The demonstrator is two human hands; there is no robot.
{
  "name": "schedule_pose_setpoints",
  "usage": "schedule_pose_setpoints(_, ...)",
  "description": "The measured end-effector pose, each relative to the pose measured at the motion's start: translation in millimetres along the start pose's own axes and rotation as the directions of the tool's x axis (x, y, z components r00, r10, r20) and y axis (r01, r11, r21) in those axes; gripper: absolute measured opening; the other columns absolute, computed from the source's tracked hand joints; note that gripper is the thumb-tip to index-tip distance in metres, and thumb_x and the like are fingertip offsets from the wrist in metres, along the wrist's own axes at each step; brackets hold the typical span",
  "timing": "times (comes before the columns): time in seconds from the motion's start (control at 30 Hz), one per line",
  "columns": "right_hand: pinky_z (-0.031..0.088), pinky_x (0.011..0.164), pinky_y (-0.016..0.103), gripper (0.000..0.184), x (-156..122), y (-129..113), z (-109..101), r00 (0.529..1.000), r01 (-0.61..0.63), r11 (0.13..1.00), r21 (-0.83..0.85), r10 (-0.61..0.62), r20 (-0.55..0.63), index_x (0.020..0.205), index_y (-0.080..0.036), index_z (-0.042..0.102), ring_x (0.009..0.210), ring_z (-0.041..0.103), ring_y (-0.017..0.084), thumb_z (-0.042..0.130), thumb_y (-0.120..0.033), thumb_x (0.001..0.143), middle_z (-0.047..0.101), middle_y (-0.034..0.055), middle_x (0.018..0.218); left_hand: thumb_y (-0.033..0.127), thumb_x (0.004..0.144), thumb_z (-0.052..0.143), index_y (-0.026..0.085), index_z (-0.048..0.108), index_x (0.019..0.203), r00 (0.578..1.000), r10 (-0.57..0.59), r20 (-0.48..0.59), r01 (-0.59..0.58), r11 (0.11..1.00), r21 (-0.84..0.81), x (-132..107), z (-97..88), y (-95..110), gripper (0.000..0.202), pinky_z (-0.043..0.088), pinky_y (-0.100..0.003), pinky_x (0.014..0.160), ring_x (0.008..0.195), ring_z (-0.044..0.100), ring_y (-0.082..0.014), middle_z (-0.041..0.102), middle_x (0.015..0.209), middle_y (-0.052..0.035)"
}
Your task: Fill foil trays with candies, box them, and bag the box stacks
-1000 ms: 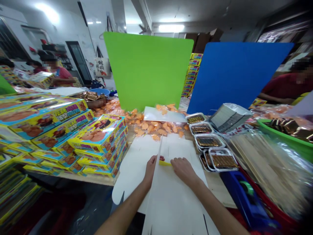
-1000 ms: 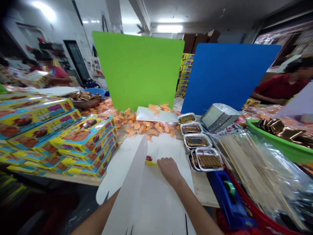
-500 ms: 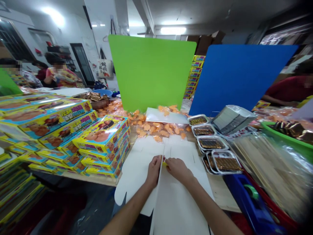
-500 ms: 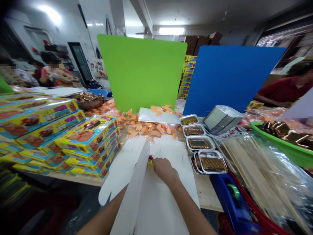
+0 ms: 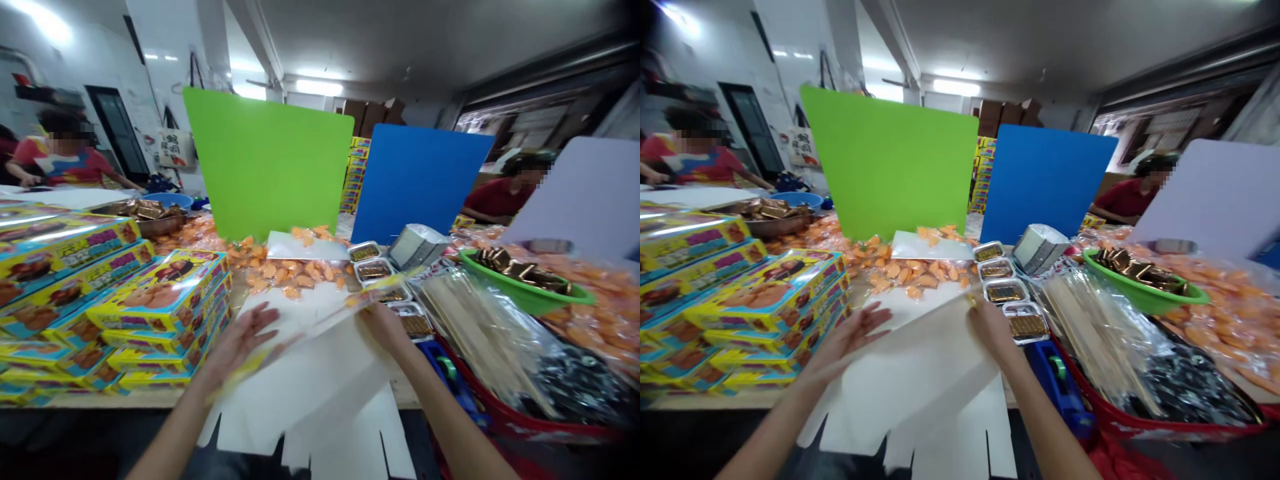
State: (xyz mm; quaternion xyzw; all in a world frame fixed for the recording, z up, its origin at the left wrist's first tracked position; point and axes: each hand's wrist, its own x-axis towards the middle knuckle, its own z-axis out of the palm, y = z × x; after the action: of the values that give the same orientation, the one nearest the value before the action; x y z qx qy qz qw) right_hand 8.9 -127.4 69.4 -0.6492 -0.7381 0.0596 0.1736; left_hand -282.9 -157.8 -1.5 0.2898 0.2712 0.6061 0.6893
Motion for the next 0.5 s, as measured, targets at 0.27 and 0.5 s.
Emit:
schedule_pose_setpoints(0.27, 0.050, 0.082, 0.036, 0.044, -85.4, 6.3, 28.1, 0.895, -0.232, 0.674, 0.702, 0.430, -0.116, 0.115, -0.026, 0.053, 0.098, 0.060, 0.024, 0.044, -0.049, 0.078, 0.067, 0.0047, 0.098, 0.049, 0.068, 0.070, 0.037, 0.040, 0.133, 0.898, 0.374, -0.233, -0.358, 0.927, 0.112, -46.1, 23.1, -26.2, 0.073, 0.053, -0.021, 0.070, 0.094, 0.059, -0.0136, 0.029, 0.149, -0.0013)
schedule_pose_setpoints(0.5, 0.053, 0.073, 0.031, 0.076, -130.5, 8.3, 47.4, 0.694, -0.362, -0.015, 0.932, 0.663, 0.280, 0.125, -0.028, 0.039, 0.095, 0.061, 0.023, 0.069, -0.051, 0.059, 0.060, 0.0040, 0.116, 0.044, 0.068, 0.069, 0.036, 0.032, 0.136, 0.897, 0.359, -0.257, -0.353, 0.933, 0.072, -68.0, 54.8, -70.0, 0.078, 0.052, -0.031, 0.082, 0.131, 0.036, -0.0285, 0.024, 0.150, -0.0051)
